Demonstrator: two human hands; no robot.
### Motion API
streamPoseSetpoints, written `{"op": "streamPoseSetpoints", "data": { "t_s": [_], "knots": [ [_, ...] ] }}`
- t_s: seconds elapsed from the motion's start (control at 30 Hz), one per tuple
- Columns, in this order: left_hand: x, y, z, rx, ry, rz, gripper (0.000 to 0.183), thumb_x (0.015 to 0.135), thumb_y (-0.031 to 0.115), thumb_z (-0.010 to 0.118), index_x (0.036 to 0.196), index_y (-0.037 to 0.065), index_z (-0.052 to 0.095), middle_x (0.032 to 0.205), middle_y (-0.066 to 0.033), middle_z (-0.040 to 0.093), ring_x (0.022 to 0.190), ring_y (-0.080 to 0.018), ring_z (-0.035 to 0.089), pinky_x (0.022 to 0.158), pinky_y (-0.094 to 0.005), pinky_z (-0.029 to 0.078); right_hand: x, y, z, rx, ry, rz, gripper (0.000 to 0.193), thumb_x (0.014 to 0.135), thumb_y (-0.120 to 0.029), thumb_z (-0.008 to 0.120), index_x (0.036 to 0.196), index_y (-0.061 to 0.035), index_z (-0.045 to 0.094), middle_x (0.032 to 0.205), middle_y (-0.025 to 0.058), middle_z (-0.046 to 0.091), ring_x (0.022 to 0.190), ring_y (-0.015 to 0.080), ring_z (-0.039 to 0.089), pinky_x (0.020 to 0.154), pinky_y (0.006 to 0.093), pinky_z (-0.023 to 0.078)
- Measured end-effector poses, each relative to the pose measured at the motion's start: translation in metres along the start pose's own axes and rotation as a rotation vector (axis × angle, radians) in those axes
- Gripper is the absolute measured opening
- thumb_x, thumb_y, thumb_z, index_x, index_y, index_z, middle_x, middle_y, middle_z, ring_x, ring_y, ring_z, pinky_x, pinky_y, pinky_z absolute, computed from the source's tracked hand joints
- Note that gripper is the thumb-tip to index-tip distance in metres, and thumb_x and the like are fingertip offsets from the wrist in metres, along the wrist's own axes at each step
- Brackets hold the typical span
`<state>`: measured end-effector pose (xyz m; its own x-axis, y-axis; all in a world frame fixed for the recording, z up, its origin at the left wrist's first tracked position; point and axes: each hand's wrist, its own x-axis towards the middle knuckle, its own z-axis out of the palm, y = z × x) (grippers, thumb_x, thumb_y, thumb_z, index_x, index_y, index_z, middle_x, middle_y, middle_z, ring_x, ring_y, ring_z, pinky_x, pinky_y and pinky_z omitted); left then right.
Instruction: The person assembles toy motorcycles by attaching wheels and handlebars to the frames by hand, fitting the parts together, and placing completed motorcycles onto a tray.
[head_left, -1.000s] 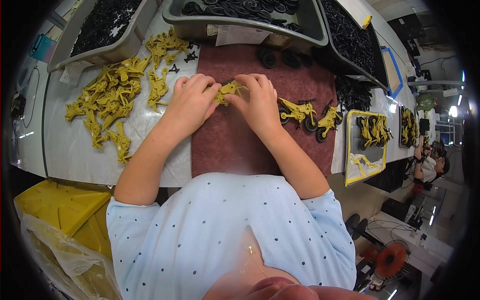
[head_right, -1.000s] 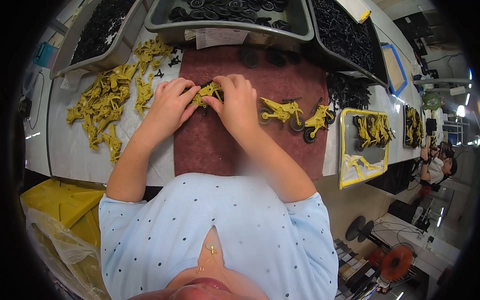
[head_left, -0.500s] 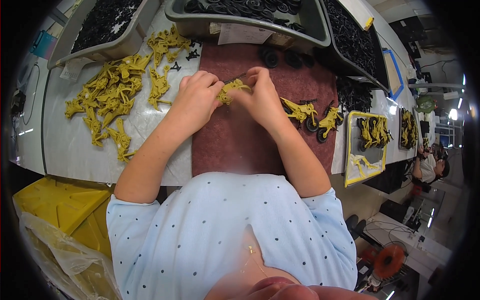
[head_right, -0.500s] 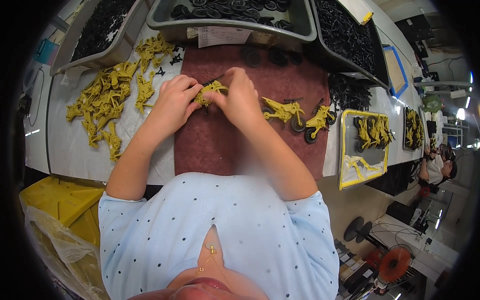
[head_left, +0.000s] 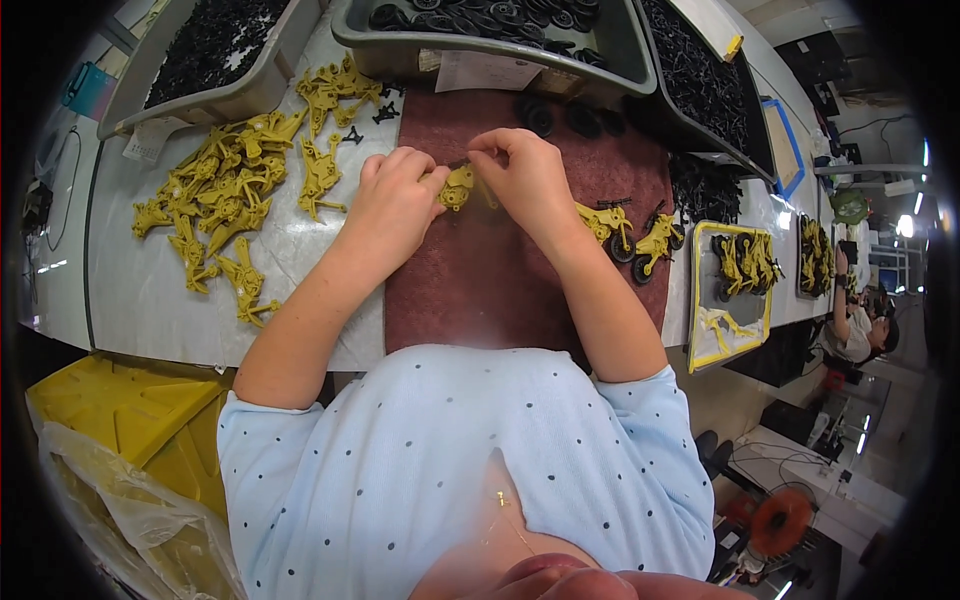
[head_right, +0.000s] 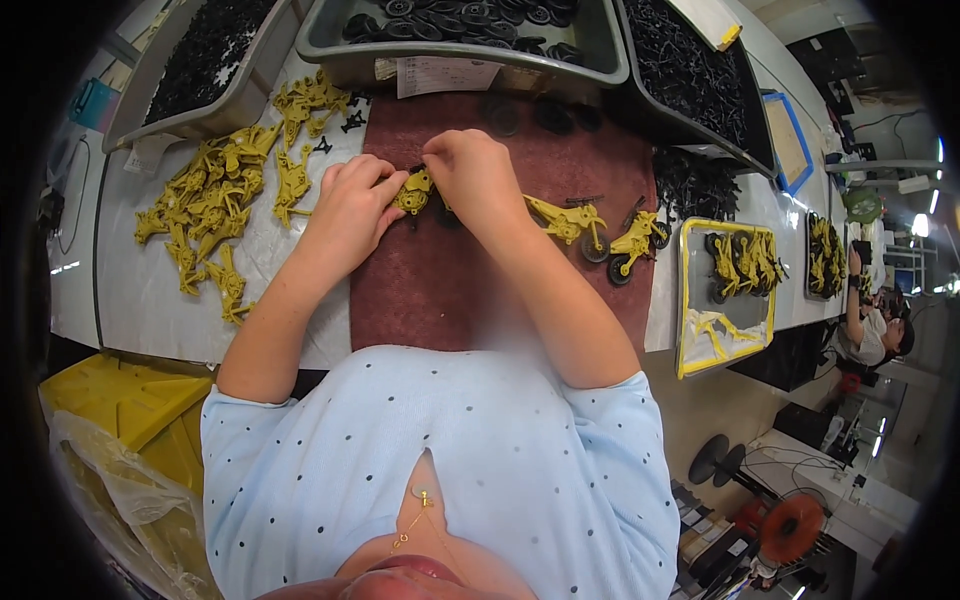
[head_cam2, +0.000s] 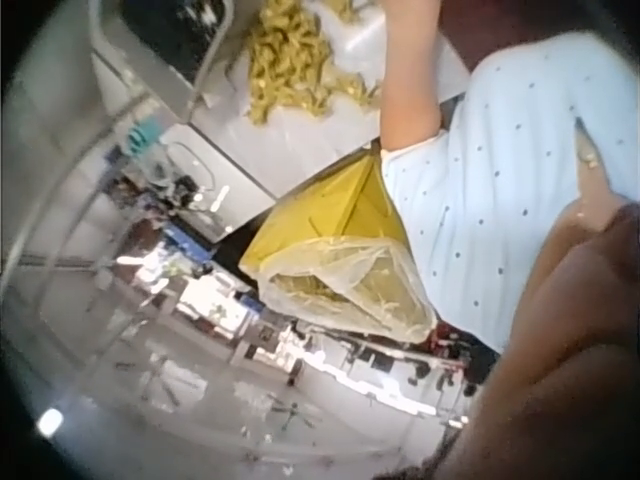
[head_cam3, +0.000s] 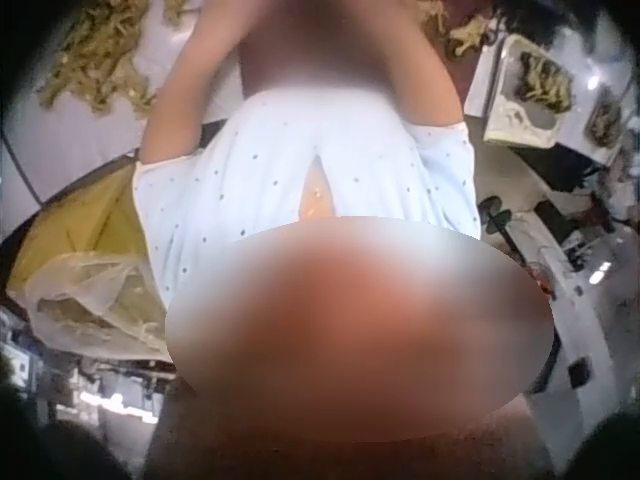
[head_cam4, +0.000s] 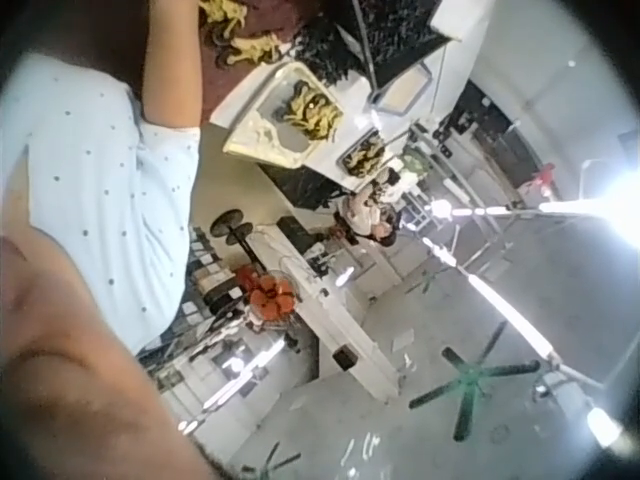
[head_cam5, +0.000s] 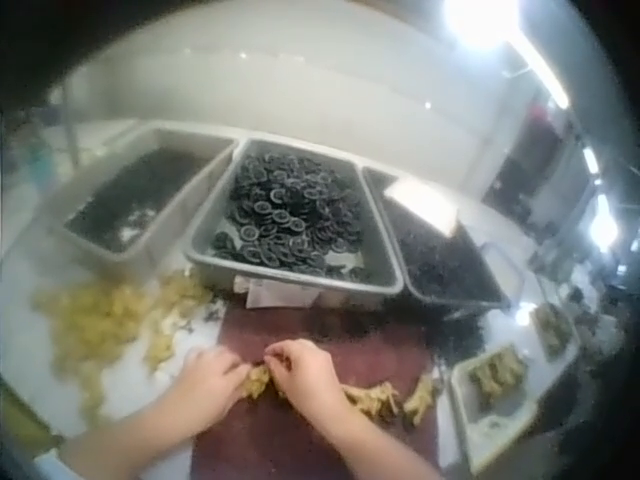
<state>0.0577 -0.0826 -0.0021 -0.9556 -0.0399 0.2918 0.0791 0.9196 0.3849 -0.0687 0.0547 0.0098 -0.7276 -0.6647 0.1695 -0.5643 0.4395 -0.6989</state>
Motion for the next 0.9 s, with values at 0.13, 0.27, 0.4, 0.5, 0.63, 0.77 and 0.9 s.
{"op": "streamPoseSetpoints", "data": {
  "t_s": [0.13, 0.27, 0.4, 0.5, 0.63, 0.77, 0.9],
  "knots": [
    [0.002, -0.003, -0.002, -0.025, -0.036, -0.008, 0.039, 0.072, 0.009, 0.074, 0.108, 0.003, 0.064, 0.106, -0.0084, 0.059, 0.105, -0.0259, 0.054, 0.091, -0.0393, 0.038, -0.001, 0.001, 0.001, 0.024, -0.013, -0.019, 0.024, 0.08, -0.015, 0.071, 0.101, -0.0027, 0.069, 0.085, 0.0096, 0.065, 0.073, 0.0178, 0.061, 0.069, 0.0296, 0.051],
    [0.003, -0.006, -0.004, -0.057, -0.052, 0.004, 0.037, 0.073, 0.009, 0.073, 0.108, 0.004, 0.064, 0.106, -0.0083, 0.059, 0.105, -0.0259, 0.053, 0.089, -0.0394, 0.039, -0.015, 0.006, -0.002, 0.032, 0.019, 0.101, 0.045, 0.08, -0.022, 0.074, 0.115, 0.0009, 0.06, 0.092, 0.0125, 0.063, 0.076, 0.0186, 0.062, 0.072, 0.0313, 0.051],
    [0.003, -0.006, -0.001, -0.065, -0.057, -0.014, 0.037, 0.073, 0.009, 0.073, 0.109, 0.004, 0.065, 0.105, -0.0081, 0.059, 0.105, -0.0258, 0.053, 0.088, -0.0394, 0.039, -0.026, 0.004, 0.005, 0.003, -0.035, 0.161, 0.057, 0.074, -0.035, 0.079, 0.111, 0.0043, 0.058, 0.1, 0.019, 0.064, 0.092, 0.035, 0.062, 0.081, 0.0421, 0.049],
    [0.003, -0.005, 0.003, -0.041, -0.02, -0.016, 0.038, 0.073, 0.009, 0.073, 0.11, 0.004, 0.065, 0.105, -0.0079, 0.059, 0.104, -0.0257, 0.053, 0.087, -0.0395, 0.039, -0.026, 0.007, 0.013, -0.071, -0.002, 0.16, 0.06, 0.072, -0.039, 0.08, 0.109, 0.0036, 0.059, 0.102, 0.0191, 0.064, 0.099, 0.036, 0.06, 0.082, 0.0438, 0.048],
    [0.003, -0.002, -0.001, -0.028, -0.036, -0.024, 0.038, 0.073, 0.008, 0.073, 0.11, 0.004, 0.065, 0.105, -0.0077, 0.059, 0.104, -0.0256, 0.054, 0.087, -0.0398, 0.039, -0.026, 0.007, 0.015, -0.119, -0.005, 0.158, 0.061, 0.07, -0.041, 0.08, 0.108, 0.0029, 0.06, 0.103, 0.0188, 0.064, 0.099, 0.036, 0.06, 0.082, 0.0451, 0.048],
    [0.001, -0.001, 0.0, -0.019, -0.04, -0.044, 0.038, 0.073, 0.007, 0.072, 0.11, 0.004, 0.064, 0.107, -0.0079, 0.059, 0.105, -0.0261, 0.054, 0.089, -0.0399, 0.039, -0.027, 0.007, 0.019, -0.139, -0.009, 0.154, 0.061, 0.07, -0.042, 0.08, 0.107, 0.0018, 0.061, 0.104, 0.018, 0.063, 0.1, 0.0359, 0.059, 0.083, 0.0461, 0.046],
    [0.002, 0.001, 0.0, -0.014, -0.011, -0.036, 0.039, 0.072, 0.007, 0.073, 0.109, 0.004, 0.064, 0.11, -0.008, 0.058, 0.107, -0.0265, 0.053, 0.091, -0.0399, 0.039, -0.029, 0.004, 0.02, -0.196, 0.011, 0.132, 0.061, 0.071, -0.042, 0.079, 0.109, 0.0008, 0.06, 0.105, 0.0172, 0.062, 0.1, 0.0353, 0.057, 0.083, 0.0458, 0.045]
  ]
}}
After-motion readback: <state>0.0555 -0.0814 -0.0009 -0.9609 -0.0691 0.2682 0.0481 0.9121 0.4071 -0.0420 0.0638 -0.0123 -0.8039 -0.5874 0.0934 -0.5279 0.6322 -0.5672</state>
